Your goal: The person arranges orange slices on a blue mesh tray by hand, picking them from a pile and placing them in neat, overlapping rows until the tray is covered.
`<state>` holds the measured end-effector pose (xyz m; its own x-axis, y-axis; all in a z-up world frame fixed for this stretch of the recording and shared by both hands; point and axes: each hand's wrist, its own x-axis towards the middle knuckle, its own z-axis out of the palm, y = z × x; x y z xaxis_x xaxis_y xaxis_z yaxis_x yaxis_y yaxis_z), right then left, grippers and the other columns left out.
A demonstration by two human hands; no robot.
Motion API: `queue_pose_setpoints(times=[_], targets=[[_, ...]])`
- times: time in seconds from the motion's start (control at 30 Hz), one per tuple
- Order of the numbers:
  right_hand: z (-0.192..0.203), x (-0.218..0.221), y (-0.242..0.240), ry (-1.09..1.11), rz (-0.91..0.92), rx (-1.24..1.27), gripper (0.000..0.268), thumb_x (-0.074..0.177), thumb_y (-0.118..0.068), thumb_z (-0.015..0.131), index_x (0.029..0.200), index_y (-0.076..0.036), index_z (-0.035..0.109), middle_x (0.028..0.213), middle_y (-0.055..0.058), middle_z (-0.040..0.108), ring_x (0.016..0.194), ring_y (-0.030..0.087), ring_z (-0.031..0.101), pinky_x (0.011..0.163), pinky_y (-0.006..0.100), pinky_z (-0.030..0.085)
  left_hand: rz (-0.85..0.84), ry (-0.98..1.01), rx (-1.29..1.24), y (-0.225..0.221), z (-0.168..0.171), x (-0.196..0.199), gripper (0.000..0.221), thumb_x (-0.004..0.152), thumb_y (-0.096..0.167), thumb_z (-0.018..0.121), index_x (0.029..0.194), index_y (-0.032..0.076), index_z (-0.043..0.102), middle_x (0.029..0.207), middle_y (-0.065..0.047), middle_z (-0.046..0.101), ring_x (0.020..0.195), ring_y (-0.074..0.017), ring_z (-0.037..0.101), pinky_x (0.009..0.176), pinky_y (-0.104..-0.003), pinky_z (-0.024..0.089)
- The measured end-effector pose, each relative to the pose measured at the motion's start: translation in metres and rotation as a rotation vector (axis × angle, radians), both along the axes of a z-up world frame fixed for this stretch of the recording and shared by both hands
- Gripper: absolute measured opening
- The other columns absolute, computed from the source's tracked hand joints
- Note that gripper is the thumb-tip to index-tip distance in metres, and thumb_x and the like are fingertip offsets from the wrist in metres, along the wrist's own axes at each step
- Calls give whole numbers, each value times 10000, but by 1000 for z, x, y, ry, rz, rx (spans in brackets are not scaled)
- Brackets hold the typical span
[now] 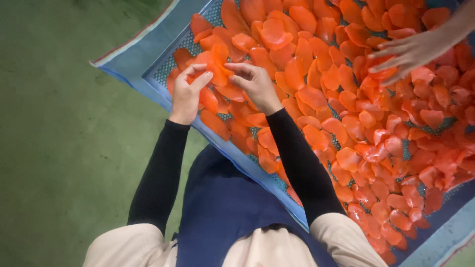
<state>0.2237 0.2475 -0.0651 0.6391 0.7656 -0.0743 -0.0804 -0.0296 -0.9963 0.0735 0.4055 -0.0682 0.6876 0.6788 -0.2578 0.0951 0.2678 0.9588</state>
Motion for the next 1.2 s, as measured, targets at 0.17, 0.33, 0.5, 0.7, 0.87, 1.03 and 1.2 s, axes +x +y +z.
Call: queue_pose_setpoints(times=[0.17,0.33,0.5,0.7,0.87,1.03,1.2], targets=[[-43,0,-3,558,-38,54,256,982,49,768,1237,25,777,1034,47,789,898,122,778,799,314,700,-35,29,2,16,7,-20,277,972,165,880,1231,98,809,1031,-49,763,924,-130,733,829,-316,649],[-4,33,25,-267,-438,-28,283,1069,-149,693,1308,-64,819,1316,63,828,1239,144,756,1090,325,601,-98,282,475,56,83,-31,160,1032,239,727,1143,136,780,1090,29,802,986,-107,712,940,-281,563],[-16,57,84,-1008,-260,-93,252,1025,10,683,1249,-81,756,1219,123,679,1167,363,652,1049,463,499,-452,220,578,110,93,3,194,1026,223,715,1175,130,797,1133,3,817,1022,-138,713,959,-303,540],[28,45,68,28,-119,-3,424,1126,-290,717,1501,-119,618,1340,84,713,1189,206,733,1056,373,606,-874,44,630,160,81,90,176,1031,223,694,1150,121,776,1136,-13,809,1032,-179,730,963,-341,525],[-4,91,98,30,-558,107,160,1031,-48,773,1134,-101,662,850,72,734,728,124,678,726,264,561,-814,-159,845,182,96,145,196,1083,120,681,1213,75,820,1159,-96,809,1055,-261,764,1007,-382,556],[-7,120,105,-729,-592,-509,223,1095,-260,747,1251,-101,745,984,47,688,883,221,667,790,374,512,-1108,-227,776,188,107,183,367,924,24,598,1202,140,808,1128,-39,791,889,-213,677,881,-352,535],[42,98,69,209,-366,-32,331,1135,-367,643,1336,-107,682,1150,61,788,934,92,741,720,234,558,-1339,-118,686,163,102,216,644,1041,194,676,1613,237,385,1581,-49,502,1327,-328,566,1100,-472,505]])
